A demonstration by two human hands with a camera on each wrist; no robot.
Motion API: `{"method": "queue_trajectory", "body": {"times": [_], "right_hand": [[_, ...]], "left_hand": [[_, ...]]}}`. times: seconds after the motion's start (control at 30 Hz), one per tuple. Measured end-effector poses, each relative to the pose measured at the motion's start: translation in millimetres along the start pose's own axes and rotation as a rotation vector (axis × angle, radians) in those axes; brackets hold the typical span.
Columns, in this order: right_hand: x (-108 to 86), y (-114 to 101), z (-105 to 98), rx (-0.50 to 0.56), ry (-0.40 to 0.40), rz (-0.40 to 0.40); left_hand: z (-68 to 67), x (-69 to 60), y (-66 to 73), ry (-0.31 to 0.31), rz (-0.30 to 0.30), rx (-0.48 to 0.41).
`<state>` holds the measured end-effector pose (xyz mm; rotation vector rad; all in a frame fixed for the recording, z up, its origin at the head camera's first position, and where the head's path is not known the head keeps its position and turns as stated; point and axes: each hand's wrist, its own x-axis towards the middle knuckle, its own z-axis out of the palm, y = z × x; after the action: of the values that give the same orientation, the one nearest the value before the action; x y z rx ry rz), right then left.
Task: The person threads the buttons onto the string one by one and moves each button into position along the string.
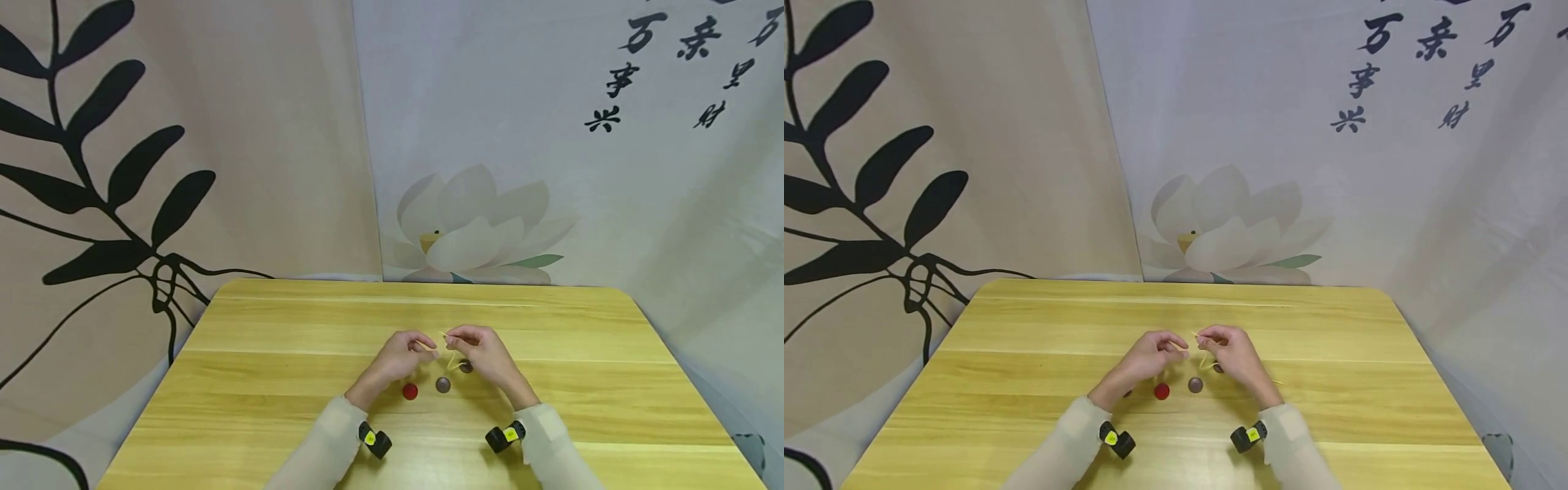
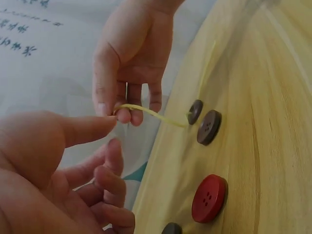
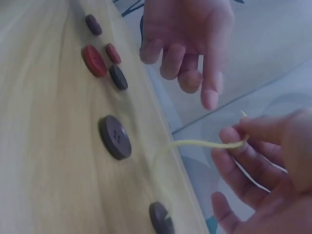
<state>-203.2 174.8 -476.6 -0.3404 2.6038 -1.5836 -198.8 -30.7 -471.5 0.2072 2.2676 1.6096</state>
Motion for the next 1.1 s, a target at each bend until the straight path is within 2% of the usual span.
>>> {"method": "queue_trajectory", "body": {"times": [0.33,0.73,0.83,1.1], "right_hand": [[6.9,17,-2,0.064,0.015,0.076],[11.9,40,-6,0.126,0.032,0.144],[11.8,43,-7,0.154,0.027,0.158],[10.7,50,-10,0.182,-0.001,0.185]], "left_hand": [[13.0,3.3,0.0,-0.071,0.054,0.251],[20.5,2.3,-2.8,-0.059,0.047,0.502],[22.5,3.4,-5.2,-0.059,0.053,0.536],[25.2,7.5,-8.4,-0.060,0.059,0.549]]}}
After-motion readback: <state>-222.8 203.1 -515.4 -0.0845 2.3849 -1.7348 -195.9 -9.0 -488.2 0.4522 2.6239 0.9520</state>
